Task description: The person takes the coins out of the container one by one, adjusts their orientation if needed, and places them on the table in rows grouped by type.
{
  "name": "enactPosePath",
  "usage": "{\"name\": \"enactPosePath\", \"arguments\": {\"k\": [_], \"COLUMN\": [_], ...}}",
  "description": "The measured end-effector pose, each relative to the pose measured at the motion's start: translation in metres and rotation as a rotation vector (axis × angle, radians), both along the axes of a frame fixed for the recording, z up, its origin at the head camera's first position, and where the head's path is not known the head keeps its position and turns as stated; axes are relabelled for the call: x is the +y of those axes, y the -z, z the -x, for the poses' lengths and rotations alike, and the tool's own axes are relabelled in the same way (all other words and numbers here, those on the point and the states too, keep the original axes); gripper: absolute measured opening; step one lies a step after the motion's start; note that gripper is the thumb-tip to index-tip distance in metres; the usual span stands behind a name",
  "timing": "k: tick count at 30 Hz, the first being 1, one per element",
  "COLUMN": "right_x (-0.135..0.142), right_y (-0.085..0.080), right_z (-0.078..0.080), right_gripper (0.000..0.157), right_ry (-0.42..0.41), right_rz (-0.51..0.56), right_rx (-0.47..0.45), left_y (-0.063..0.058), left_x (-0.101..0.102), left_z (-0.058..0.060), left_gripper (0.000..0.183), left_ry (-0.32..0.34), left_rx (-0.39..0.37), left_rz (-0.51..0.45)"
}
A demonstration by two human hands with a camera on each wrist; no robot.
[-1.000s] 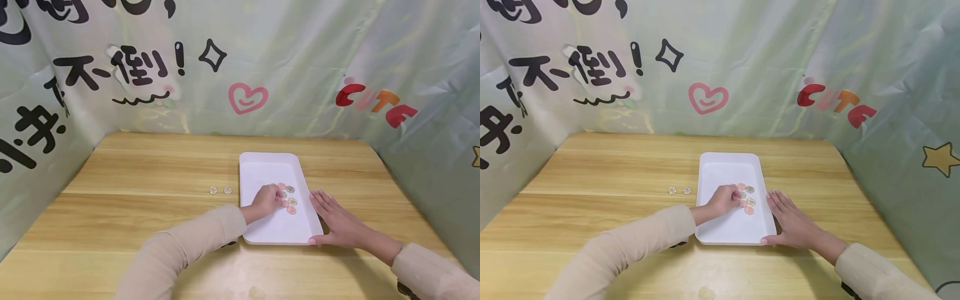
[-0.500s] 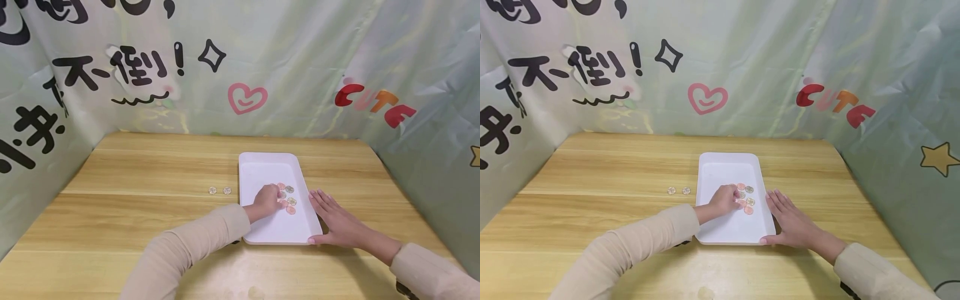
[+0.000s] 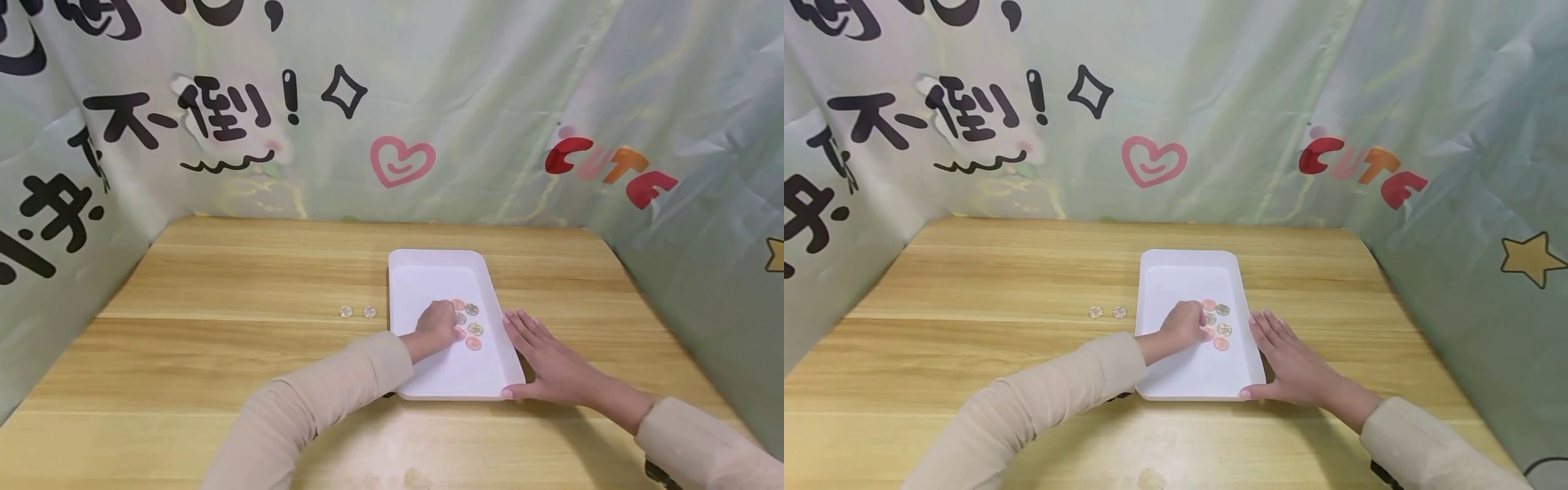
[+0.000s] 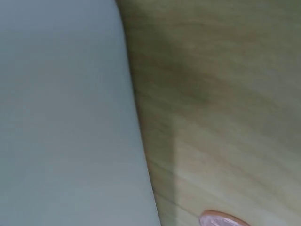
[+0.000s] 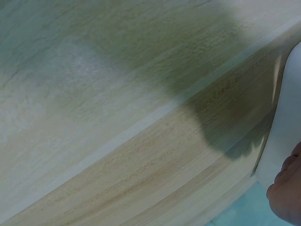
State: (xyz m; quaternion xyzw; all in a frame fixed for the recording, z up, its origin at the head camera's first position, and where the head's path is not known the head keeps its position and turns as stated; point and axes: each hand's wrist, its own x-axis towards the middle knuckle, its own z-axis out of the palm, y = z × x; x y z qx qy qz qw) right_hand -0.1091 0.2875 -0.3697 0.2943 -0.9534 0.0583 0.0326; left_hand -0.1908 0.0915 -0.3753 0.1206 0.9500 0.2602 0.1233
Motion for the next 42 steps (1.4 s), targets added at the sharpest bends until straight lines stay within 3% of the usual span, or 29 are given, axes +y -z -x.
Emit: {"name": "enactPosePath", "arguments": {"k": [8, 14, 20, 26, 30, 36, 42], "right_x": [0.0, -0.001, -0.001, 0.0, 0.0, -0.001, -0.001], "right_y": [0.0, 0.0, -0.001, 0.0, 0.001, 0.001, 0.0], "right_z": [0.0, 0.0, 0.0, 0.0, 0.0, 0.0, 0.001], "right_gripper": [0.109, 0.109, 0.109, 0.109, 0.108, 0.108, 0.108], "right_ry": [-0.002, -0.004, 0.008, -0.003, -0.007, 0.012, 0.028], "right_rz": [-0.007, -0.002, 0.001, 0.0, -0.007, -0.011, -0.012], "right_rx": [0.003, 0.0, -0.016, -0.005, 0.003, -0.021, -0.042], "left_y": [-0.001, -0.005, -0.009, -0.012, -0.024, -0.034, -0.035], "left_x": [-0.007, -0.019, -0.031, -0.046, -0.059, -0.079, -0.098], "left_z": [0.002, 0.001, 0.002, 0.002, -0.001, -0.005, -0.008], "left_gripper": [0.018, 0.014, 0.017, 0.019, 0.018, 0.017, 0.016], "left_ry": [0.036, 0.064, 0.032, 0.007, -0.017, -0.011, 0.002], "left_rx": [-0.04, -0.021, -0.071, -0.064, -0.08, -0.09, -0.063], "left_rz": [-0.012, -0.094, -0.126, -0.264, -0.342, -0.422, -0.444]}}
